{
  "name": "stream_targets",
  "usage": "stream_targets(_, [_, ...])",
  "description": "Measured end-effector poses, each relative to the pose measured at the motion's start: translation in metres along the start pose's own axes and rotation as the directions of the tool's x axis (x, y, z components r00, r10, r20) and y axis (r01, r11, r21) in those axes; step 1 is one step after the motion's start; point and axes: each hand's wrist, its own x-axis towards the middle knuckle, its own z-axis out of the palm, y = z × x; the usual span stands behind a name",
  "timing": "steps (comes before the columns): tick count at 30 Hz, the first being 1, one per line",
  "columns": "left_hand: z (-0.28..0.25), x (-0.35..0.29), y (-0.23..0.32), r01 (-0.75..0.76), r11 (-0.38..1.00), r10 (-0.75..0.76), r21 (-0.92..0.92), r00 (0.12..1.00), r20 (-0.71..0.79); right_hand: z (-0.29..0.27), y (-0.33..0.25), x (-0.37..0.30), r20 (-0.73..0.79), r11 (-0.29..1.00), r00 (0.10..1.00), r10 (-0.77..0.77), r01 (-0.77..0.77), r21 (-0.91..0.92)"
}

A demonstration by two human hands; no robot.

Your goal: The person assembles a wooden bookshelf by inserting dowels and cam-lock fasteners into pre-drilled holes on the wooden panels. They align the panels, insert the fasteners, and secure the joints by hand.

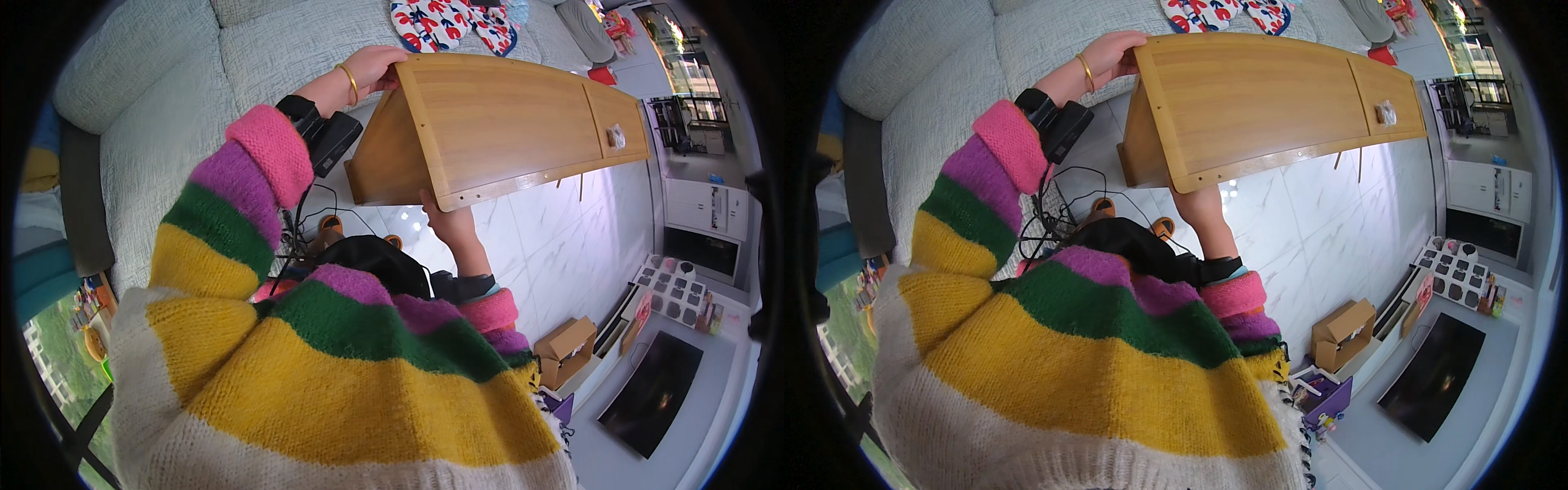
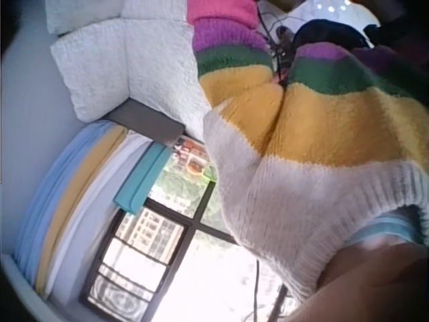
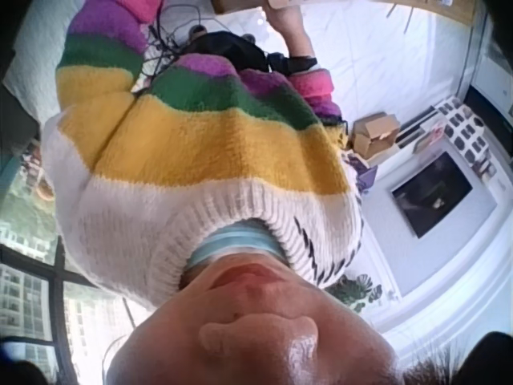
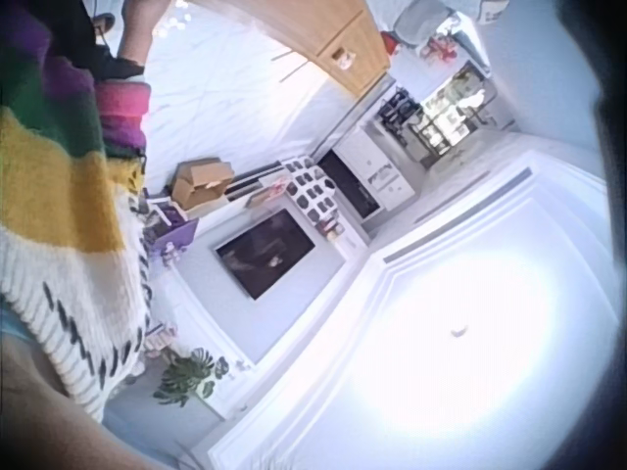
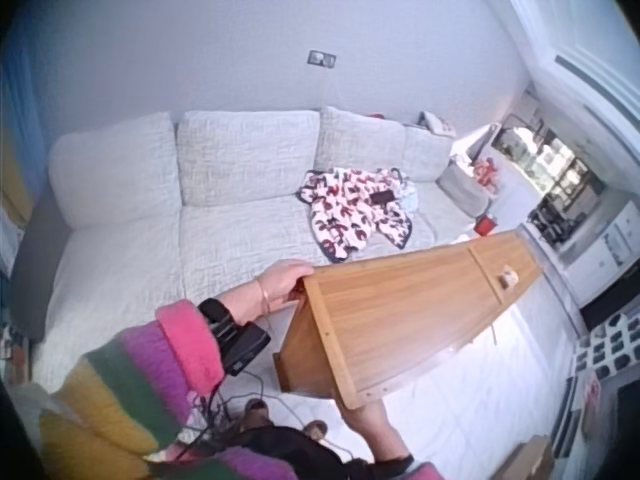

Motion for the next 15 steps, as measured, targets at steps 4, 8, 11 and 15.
stream_targets(4, [-0.004,-0.003,0.003,-0.009,1.0,0.009,0.029,1.0,0.021,0.001,-0.005,-0.001,0.001,0.999,1.0,-0.021,0.021,-0.028])
stream_targets(8, [-0.011,-0.003,0.004,0.01,0.996,-0.015,0.085,0.998,0.054,-0.003,-0.008,-0.006,-0.048,0.987,0.995,-0.091,0.083,-0.137])
stream_targets(11, [-0.013,-0.002,0.003,0.007,0.998,-0.012,0.064,0.997,0.074,-0.008,-0.011,-0.006,-0.064,0.955,0.977,-0.202,0.182,-0.234])
stream_targets(15, [-0.013,-0.002,0.004,0.001,1.0,-0.003,0.028,0.997,0.078,-0.016,-0.018,-0.001,0.201,0.982,0.962,0.186,-0.184,-0.028])
